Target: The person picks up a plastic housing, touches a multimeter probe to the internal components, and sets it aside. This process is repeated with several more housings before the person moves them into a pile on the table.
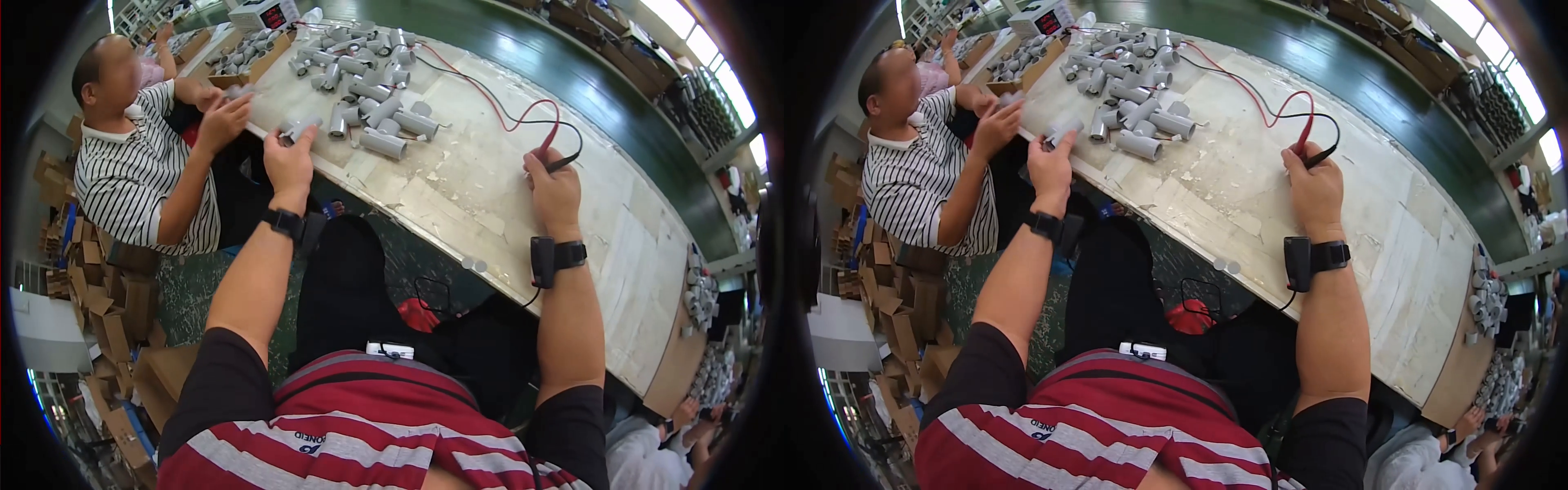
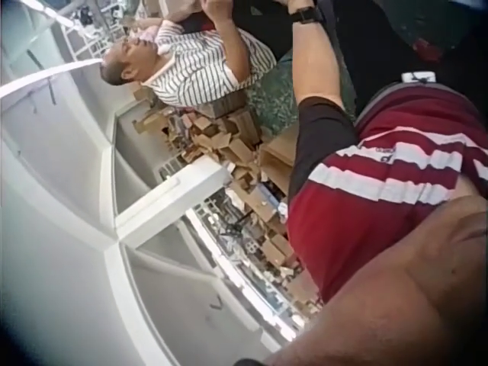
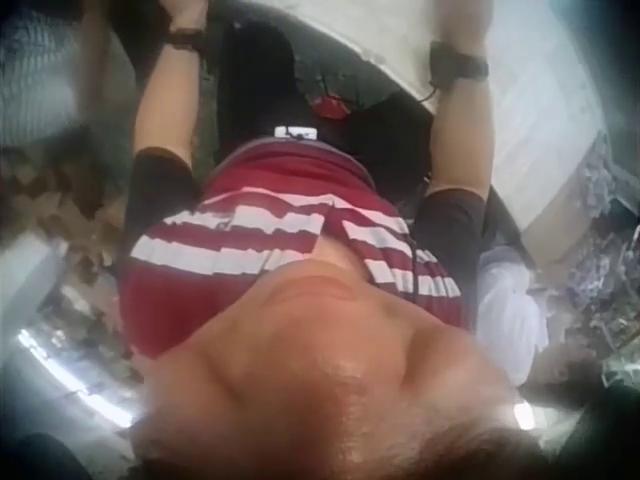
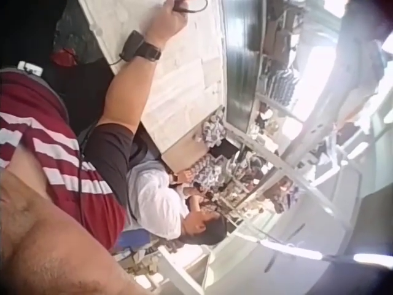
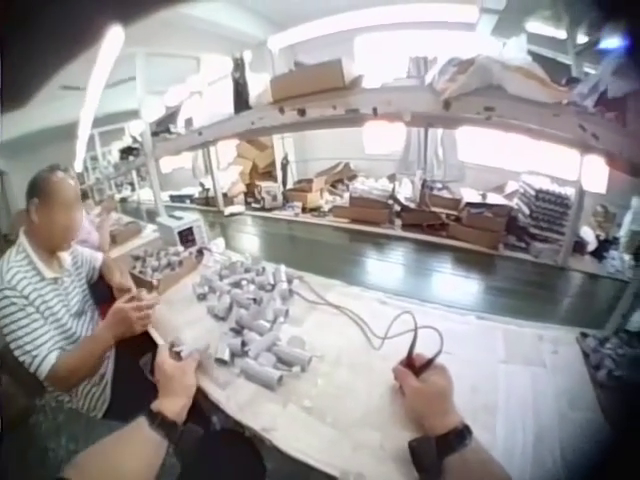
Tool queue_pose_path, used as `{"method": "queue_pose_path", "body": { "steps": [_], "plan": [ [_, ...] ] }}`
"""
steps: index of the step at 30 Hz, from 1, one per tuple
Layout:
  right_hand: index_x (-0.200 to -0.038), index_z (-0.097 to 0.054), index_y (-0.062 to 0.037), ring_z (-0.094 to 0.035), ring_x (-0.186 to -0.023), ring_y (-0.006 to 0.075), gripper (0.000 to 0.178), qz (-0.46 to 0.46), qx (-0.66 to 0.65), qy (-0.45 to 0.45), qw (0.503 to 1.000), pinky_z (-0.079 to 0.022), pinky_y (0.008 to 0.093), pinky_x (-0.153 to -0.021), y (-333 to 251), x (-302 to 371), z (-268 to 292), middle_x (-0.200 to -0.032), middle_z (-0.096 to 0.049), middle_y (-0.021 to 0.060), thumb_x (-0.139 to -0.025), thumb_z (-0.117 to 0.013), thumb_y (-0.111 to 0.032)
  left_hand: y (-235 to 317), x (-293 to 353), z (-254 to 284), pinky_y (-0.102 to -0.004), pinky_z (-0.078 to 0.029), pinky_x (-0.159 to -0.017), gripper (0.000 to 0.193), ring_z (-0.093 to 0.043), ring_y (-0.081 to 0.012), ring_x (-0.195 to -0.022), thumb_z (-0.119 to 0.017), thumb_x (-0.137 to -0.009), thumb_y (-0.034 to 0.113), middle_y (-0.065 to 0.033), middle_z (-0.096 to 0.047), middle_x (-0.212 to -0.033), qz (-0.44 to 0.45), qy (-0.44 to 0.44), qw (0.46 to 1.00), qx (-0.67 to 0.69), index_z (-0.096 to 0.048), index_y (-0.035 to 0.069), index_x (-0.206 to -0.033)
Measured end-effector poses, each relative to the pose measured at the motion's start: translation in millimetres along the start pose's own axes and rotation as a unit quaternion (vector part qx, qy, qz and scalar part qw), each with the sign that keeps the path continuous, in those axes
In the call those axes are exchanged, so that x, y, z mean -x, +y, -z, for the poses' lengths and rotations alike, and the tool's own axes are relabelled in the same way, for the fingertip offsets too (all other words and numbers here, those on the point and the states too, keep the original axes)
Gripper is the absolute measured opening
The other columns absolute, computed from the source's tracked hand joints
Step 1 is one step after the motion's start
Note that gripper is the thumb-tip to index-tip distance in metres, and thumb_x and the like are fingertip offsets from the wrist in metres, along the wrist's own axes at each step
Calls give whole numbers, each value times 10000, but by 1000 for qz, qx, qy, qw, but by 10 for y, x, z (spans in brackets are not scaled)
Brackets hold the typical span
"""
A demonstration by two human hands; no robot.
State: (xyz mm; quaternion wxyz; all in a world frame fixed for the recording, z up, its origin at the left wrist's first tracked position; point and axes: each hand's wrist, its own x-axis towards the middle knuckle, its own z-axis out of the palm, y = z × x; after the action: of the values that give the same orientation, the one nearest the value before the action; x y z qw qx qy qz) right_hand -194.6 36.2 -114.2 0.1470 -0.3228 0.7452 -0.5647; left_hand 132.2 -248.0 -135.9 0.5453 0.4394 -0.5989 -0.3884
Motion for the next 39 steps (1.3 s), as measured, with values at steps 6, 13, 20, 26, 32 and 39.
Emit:
{"method": "queue_pose_path", "body": {
  "steps": [6,13,20,26,32,39],
  "plan": [
    [-1000,-725,-27,-565,-664,83,180,31,-1,16,999,-450,251,-621,-55,51,-2,-782,-665,-8,-948,-709,-199,-74,-732,-230,-491,-474,-1007,816,-643,-438,-1144,-705,-879,614,-276,-684,-1193,-8,-66,918,-391,-572,-78,-1291],
    [-979,-731,-35,-574,-666,83,176,82,44,49,994,-455,250,-625,-5,51,132,-772,-668,-5,-937,-718,-205,800,408,-411,-378,-470,-989,397,-644,-285,-1078,-669,-987,310,-166,-681,-1148,-164,-139,976,-38,-649,-18,-1210],
    [-956,-719,-33,-557,-648,80,182,34,0,33,999,-442,252,-611,-29,48,69,-756,-657,-6,-937,-713,-214,2723,1956,-604,-392,-528,-653,247,-639,-302,-725,-636,-1014,238,-196,-673,-860,-103,-579,630,507,-611,57,-848],
    [-938,-710,-30,-548,-634,83,192,33,9,17,999,-435,258,-600,2,38,59,-741,-644,-6,-938,-710,-222,2893,2171,-936,-405,-523,-675,248,-650,-357,-773,-637,-919,240,-214,-664,-857,-243,-605,512,559,-629,-2,-868],
    [-933,-708,-31,-550,-633,89,191,39,20,11,999,-437,264,-601,-43,26,66,-734,-640,-7,-943,-703,-222,3028,2039,-964,-423,-516,-666,311,-656,-401,-777,-650,-845,263,-236,-652,-832,-309,-658,422,541,-631,-45,-874],
    [-932,-712,-35,-554,-636,96,191,72,25,52,996,-437,271,-602,-83,80,105,-733,-643,-8,-944,-699,-225,3261,1839,-802,-413,-489,-593,343,-633,-376,-697,-684,-810,296,-222,-631,-790,-307,-716,488,394,-634,-36,-881]
  ]
}}
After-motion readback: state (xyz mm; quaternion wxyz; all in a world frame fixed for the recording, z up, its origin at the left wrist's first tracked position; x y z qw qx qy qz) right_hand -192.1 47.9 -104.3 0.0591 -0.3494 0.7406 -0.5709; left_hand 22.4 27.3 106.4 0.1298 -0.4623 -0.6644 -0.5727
